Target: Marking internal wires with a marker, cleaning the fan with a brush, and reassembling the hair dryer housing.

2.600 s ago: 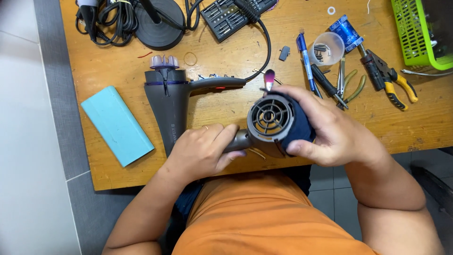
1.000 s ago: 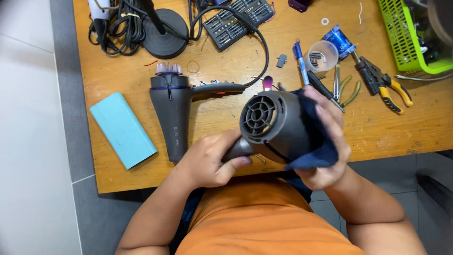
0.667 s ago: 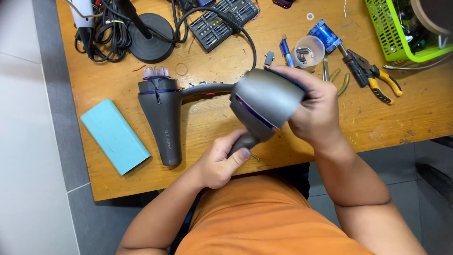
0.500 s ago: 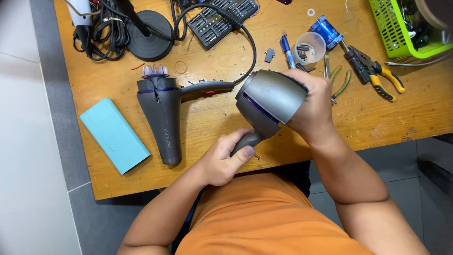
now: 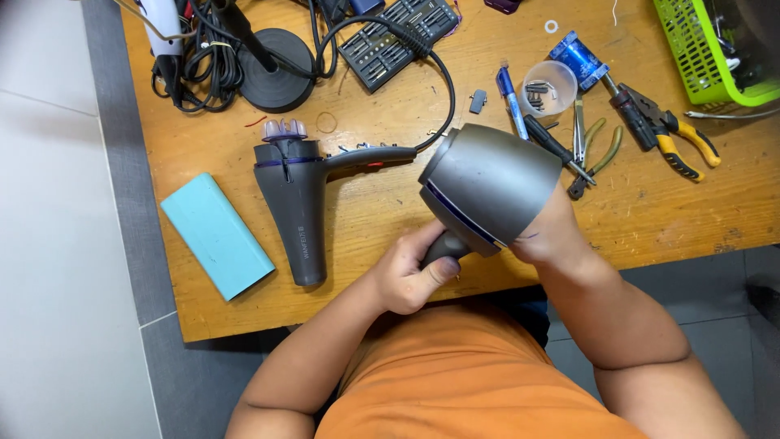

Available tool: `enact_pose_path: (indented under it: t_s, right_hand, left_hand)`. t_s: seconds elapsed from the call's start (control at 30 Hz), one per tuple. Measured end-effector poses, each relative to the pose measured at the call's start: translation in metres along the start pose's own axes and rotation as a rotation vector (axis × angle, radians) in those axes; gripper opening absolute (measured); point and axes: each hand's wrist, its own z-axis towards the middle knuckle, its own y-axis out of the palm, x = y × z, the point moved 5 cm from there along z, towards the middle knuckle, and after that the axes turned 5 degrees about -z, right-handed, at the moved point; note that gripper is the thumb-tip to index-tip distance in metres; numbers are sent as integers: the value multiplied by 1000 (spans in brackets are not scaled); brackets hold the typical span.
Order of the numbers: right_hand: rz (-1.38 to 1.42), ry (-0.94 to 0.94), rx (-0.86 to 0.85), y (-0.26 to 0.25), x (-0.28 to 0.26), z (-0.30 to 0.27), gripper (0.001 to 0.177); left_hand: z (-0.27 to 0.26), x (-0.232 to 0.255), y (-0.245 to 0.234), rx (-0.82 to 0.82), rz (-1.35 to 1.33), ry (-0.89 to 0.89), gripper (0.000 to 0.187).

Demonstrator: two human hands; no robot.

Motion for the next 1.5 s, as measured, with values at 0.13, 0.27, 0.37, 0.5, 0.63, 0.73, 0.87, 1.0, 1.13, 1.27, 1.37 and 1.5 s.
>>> enact_pose_path:
  t_s: [0.13,0.27,0.37,0.5,0.63,0.73,0.87,1.0,1.13,1.27,1.37,1.5]
  right_hand:
    - [-165,-10,-48,-13,-27,12,27]
    - [-620,-305,56,-26,-55,11,32]
    - [-465,-233,159,-22,-50,9,34]
    - [-326,-99,149,5,-36,3,36]
    - [-5,214,130,16,-9,-13,42]
    - [210,406,114,-1,16,-25,45]
    - [530,715,103,-27,53,-45,52]
    - [-666,-109,-150,-62,8,-22,57]
    - [-637,54,-112,-47,-67,12,11]
    - [-731,-193,122,-29,-104,10,24]
    - [-609,-171,96,-23,-82,-9,46]
    - [-1001,-528,272,7,-123,10,17]
  left_hand:
    - [-8,-5,4,-20,44,-66,32]
    - [-15,-10,2,-35,44,-145,30]
    - [-5,6,2,-46,90,-109,33]
    - [-3,13,-3,-81,162,-44,38]
    - [-2,10,-11,-94,133,-41,38]
    - [3,11,-13,-80,104,-27,37]
    - [-9,13,-8,-204,220,-286,54]
    - [6,33,-8,-215,249,-181,55]
    - [3,24,-16,-116,302,-248,57]
    - [-1,10,-22,78,147,-278,62]
    - [-7,-14,-9,69,-307,-358,51]
    - [-13,-20,-1,54,-400,-390,49]
